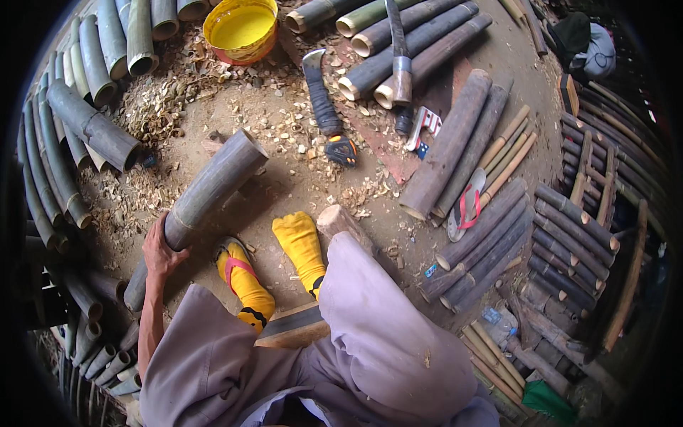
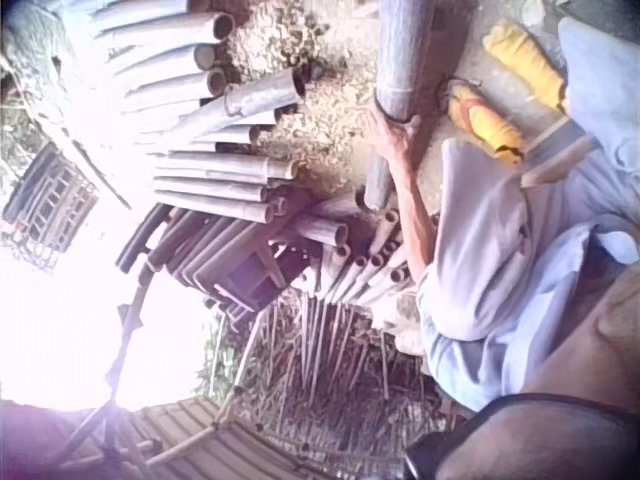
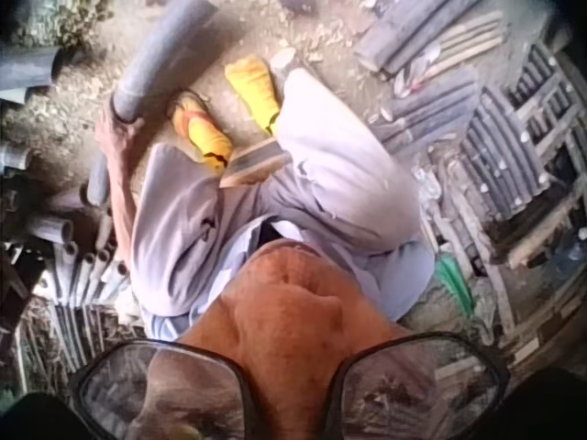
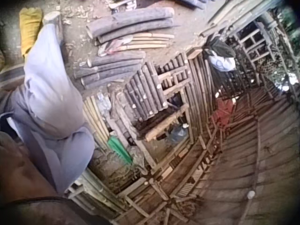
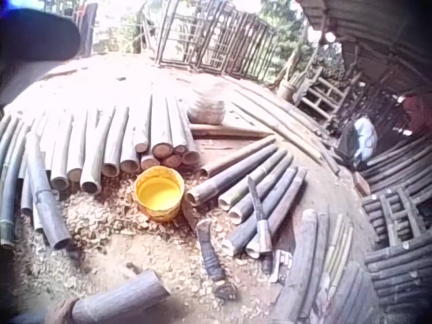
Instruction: The person measures bamboo poles with a tape measure and marks them with a knife. They then use a hand saw to cut the bamboo poles into shorter sections, stacking the cut pieces nearby.
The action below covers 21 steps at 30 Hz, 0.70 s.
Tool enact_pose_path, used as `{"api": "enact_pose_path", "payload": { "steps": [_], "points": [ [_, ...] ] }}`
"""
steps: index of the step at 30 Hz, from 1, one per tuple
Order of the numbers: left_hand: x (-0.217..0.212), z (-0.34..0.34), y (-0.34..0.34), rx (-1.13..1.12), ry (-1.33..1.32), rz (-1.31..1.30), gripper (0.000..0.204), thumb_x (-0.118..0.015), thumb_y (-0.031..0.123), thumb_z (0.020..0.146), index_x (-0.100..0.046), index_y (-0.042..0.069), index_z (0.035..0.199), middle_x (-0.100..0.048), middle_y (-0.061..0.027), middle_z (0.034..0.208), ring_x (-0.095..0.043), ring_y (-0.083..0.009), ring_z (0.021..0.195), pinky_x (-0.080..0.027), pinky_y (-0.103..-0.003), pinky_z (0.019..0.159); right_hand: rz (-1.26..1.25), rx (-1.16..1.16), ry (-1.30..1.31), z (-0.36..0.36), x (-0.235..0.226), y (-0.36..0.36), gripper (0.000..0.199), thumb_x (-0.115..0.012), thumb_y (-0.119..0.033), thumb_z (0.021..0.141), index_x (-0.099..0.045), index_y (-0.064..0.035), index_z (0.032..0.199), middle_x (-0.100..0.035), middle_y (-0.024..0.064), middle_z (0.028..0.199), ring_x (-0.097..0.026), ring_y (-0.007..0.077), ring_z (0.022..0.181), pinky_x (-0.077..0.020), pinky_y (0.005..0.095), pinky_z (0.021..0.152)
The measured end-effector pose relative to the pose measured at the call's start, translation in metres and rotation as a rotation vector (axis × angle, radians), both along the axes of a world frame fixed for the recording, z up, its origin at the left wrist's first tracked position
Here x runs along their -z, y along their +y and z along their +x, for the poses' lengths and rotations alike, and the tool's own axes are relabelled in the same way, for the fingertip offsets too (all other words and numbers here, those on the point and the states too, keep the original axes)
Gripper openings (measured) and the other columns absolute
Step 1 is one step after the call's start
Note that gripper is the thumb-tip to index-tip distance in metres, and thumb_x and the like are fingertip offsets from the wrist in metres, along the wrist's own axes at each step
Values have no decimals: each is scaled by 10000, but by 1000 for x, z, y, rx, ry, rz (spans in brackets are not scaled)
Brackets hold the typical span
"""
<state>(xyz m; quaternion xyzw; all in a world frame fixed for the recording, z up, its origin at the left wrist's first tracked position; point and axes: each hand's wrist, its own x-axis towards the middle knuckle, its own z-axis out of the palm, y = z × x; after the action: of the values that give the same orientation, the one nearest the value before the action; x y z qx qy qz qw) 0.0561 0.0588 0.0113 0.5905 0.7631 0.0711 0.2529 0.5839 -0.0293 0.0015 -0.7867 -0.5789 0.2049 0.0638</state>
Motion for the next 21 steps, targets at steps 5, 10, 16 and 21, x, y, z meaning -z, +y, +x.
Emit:
{"api": "enact_pose_path", "payload": {
  "steps": [5,10,16,21],
  "points": [
    [2,3,-2,16,11,29,913,-822,277,501,-460,78,1315,-593,-161,1183,-564,-349,1098,-451,-418,956,76,83,25,25,-1,-23,228,-604,-42,807,-621,-17,1033,-584,161,853,-600,268,709,-477,381,637],
    [-7,1,0,51,62,-35,982,-800,224,573,-347,105,1436,-406,-165,1394,-359,-348,1307,-307,-446,1083,185,174,111,44,-5,-26,218,-594,-31,806,-623,-25,1022,-583,159,842,-599,259,688,-474,380,622],
    [-64,-15,-4,72,-18,79,711,-749,119,661,-482,77,1320,-464,-170,1329,-432,-343,1253,-358,-409,1057,455,74,60,113,-56,33,200,-569,-9,809,-615,-13,1003,-575,143,812,-589,251,672,-472,376,619],
    [-106,-13,-16,30,1,151,593,-736,108,690,-539,60,1247,-517,-162,1272,-490,-336,1199,-386,-405,1034,361,6,100,114,-43,35,240,-549,-13,801,-598,-4,1036,-582,152,896,-594,277,768,-487,374,683]
  ]
}}
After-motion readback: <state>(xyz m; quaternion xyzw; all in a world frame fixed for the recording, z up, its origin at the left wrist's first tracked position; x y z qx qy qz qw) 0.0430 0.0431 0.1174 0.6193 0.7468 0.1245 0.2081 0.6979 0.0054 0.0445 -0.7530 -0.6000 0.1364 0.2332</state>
